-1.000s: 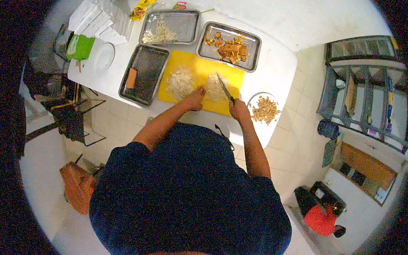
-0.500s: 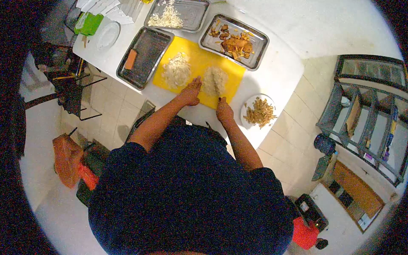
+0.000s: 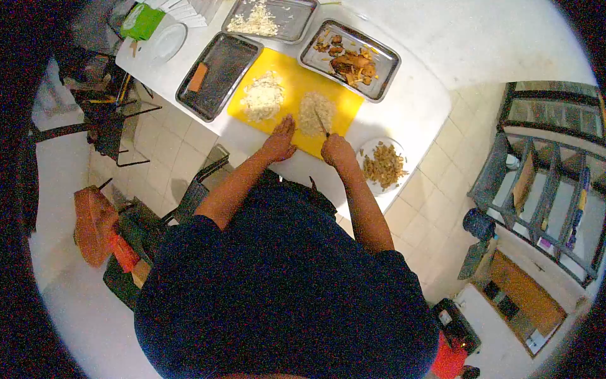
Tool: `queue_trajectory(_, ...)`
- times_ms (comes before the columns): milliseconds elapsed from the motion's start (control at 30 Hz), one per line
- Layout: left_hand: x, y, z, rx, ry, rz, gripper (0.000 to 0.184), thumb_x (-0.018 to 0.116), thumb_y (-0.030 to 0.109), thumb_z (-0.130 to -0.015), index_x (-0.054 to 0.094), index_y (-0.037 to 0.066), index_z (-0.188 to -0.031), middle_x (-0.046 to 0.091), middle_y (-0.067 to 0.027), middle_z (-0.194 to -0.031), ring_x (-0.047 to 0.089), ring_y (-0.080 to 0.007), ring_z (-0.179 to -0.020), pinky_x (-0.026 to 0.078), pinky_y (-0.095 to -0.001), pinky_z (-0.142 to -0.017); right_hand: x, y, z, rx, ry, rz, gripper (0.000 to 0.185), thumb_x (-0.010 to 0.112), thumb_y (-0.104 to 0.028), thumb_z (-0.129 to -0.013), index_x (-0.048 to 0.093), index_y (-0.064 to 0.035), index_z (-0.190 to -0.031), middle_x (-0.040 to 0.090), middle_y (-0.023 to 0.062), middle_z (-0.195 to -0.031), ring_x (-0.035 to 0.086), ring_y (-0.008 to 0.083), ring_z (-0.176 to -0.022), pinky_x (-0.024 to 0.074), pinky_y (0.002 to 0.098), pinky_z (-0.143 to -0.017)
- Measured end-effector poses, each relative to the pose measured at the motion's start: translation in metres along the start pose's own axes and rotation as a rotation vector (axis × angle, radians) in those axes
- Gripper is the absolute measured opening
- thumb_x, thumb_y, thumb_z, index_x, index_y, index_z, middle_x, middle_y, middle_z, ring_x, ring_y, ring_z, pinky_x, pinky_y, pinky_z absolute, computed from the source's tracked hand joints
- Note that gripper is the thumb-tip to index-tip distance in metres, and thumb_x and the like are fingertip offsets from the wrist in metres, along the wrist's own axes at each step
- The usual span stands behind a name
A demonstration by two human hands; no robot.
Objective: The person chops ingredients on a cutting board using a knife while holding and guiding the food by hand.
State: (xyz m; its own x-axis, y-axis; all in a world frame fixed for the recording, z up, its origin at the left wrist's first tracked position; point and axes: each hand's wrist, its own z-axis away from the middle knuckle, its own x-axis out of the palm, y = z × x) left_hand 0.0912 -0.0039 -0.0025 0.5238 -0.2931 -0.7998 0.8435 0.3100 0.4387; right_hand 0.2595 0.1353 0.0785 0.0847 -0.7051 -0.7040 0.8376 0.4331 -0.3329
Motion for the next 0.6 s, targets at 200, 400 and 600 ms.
queue_trajectory(200, 0.011, -0.013, -0.01, 0.039, 0.004, -0.041, 0.08, 0.053, 0.033, -0.087, 0.014, -0.01, -0.143, 0.004, -0.0261, -0.153, 0.009, -0.0372, -0.142, 0.015, -0.043, -0.115, 0.05, 0.021, -0.024, -0.121, -0.011, 0.13, 0.031, 0.042, -0.019, -0.092, 0.05, 0.0095, -0.1, 0.063, 0.0302, -0.087, 0.065, 0.0422, -0.077, 0.0532, 0.0491, -0.068)
queue_trajectory(400, 0.009, -0.02, -0.012, 0.063, -0.004, -0.082, 0.077, 0.052, 0.035, -0.089, 0.017, -0.009, -0.142, 0.01, -0.0276, -0.151, 0.015, -0.0388, -0.141, 0.018, -0.0409, -0.115, 0.065, 0.017, -0.009, -0.009, 0.09, -0.066, 0.031, 0.041, -0.021, -0.093, 0.042, 0.007, -0.106, 0.063, 0.0318, -0.089, 0.063, 0.0449, -0.085, 0.0505, 0.0525, -0.074)
queue_trajectory(600, 0.01, -0.026, -0.01, 0.076, -0.001, 0.019, 0.073, 0.052, 0.032, -0.09, 0.017, 0.0, -0.146, 0.011, -0.0277, -0.151, 0.019, -0.041, -0.139, 0.023, -0.0426, -0.113, 0.019, 0.0, 0.002, -0.032, 0.037, 0.011, 0.035, 0.043, -0.026, -0.092, 0.05, 0.0063, -0.103, 0.063, 0.0317, -0.094, 0.063, 0.0447, -0.09, 0.0497, 0.0511, -0.08)
